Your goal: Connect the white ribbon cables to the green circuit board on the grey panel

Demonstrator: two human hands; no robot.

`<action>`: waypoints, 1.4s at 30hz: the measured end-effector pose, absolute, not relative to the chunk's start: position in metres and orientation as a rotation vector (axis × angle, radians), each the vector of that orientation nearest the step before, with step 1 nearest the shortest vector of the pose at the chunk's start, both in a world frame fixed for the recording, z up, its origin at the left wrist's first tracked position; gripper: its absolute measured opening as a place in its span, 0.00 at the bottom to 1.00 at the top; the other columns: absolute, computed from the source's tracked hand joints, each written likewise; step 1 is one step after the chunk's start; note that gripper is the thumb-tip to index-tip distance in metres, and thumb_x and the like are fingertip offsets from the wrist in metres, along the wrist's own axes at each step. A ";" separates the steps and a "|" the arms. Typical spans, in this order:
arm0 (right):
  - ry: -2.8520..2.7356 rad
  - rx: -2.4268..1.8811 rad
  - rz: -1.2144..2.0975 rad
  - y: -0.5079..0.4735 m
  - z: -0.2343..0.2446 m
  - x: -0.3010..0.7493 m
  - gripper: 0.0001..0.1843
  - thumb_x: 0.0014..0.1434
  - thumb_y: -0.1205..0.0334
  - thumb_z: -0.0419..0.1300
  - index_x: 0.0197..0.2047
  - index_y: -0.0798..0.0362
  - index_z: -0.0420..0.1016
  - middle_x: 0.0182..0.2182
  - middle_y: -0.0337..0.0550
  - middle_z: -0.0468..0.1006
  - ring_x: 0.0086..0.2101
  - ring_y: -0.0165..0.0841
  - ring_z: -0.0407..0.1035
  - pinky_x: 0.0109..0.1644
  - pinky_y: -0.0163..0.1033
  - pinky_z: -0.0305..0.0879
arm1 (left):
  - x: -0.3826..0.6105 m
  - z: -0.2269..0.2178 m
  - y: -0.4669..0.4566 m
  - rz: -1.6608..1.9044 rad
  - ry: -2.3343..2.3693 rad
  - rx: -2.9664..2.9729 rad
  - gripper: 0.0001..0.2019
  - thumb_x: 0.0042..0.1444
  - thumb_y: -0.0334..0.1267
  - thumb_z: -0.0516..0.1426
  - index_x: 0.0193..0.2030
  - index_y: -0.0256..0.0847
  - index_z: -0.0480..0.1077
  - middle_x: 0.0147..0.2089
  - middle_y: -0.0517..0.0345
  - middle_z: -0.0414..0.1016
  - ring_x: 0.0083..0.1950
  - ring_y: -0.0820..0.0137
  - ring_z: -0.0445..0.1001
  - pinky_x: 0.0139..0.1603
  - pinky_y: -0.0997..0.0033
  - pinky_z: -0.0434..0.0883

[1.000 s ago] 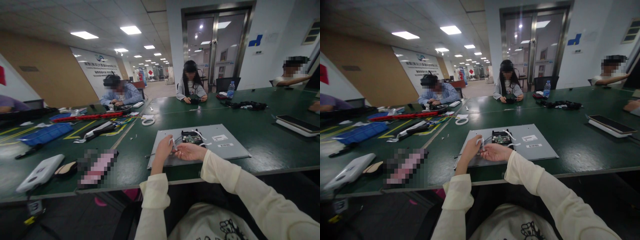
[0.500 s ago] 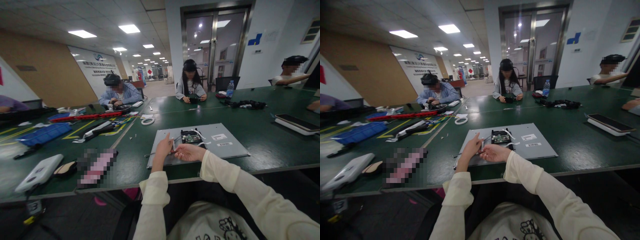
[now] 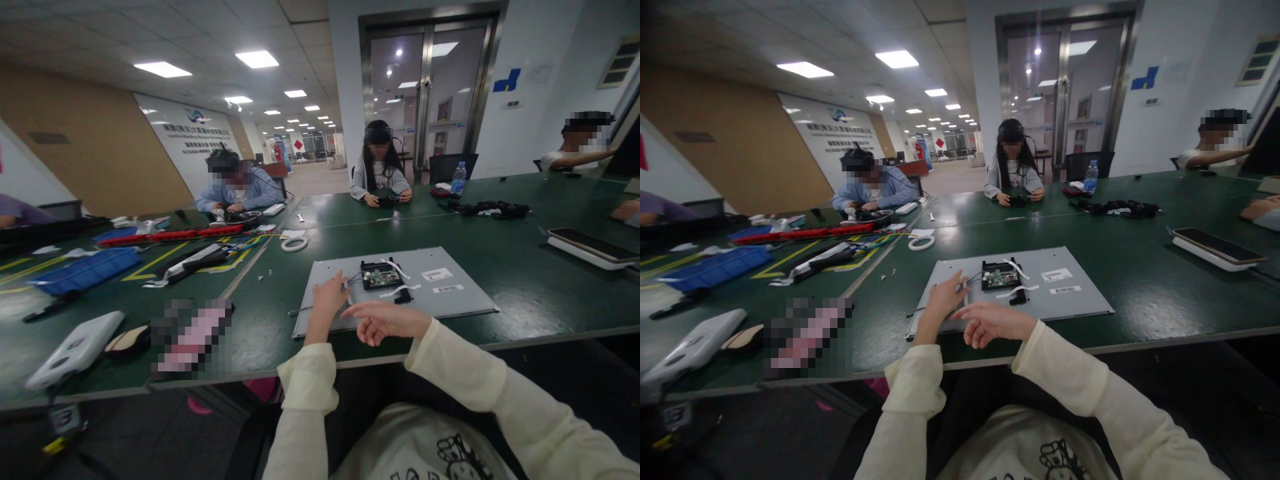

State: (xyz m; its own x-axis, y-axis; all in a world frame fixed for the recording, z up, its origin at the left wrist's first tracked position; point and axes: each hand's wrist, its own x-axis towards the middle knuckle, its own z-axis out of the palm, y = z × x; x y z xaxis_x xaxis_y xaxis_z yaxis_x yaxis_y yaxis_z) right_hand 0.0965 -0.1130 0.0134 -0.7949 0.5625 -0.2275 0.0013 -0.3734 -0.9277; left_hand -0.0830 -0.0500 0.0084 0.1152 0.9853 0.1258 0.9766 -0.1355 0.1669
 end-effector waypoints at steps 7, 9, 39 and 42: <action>-1.858 -1.068 1.247 -0.098 0.013 0.168 0.20 0.63 0.53 0.54 0.55 0.53 0.69 0.35 0.46 0.79 0.36 0.34 0.76 0.34 0.34 0.71 | -0.087 0.011 -0.049 0.175 1.973 2.315 0.22 0.62 0.44 0.51 0.63 0.48 0.60 0.62 0.48 0.69 0.64 0.57 0.65 0.62 0.48 0.58; -1.907 -1.166 0.835 -0.080 0.005 0.191 0.20 0.62 0.54 0.54 0.55 0.52 0.70 0.41 0.49 0.79 0.43 0.37 0.74 0.44 0.41 0.71 | -0.087 0.012 -0.048 0.116 1.936 2.330 0.21 0.62 0.44 0.50 0.62 0.48 0.60 0.61 0.47 0.70 0.65 0.57 0.64 0.62 0.48 0.59; -2.412 -1.338 0.289 -0.067 -0.026 0.226 0.40 0.64 0.38 0.45 0.73 0.47 0.43 0.71 0.46 0.40 0.69 0.44 0.34 0.69 0.55 0.38 | -0.092 0.000 -0.046 0.778 1.856 2.276 0.26 0.63 0.44 0.49 0.66 0.38 0.57 0.64 0.44 0.66 0.65 0.62 0.65 0.64 0.61 0.61; -2.576 -1.027 0.391 -0.081 -0.013 0.219 0.44 0.59 0.37 0.54 0.72 0.43 0.46 0.72 0.43 0.37 0.69 0.44 0.30 0.69 0.55 0.35 | -0.093 0.003 -0.044 1.103 1.858 2.186 0.23 0.63 0.42 0.49 0.63 0.37 0.60 0.60 0.45 0.70 0.62 0.64 0.68 0.63 0.63 0.63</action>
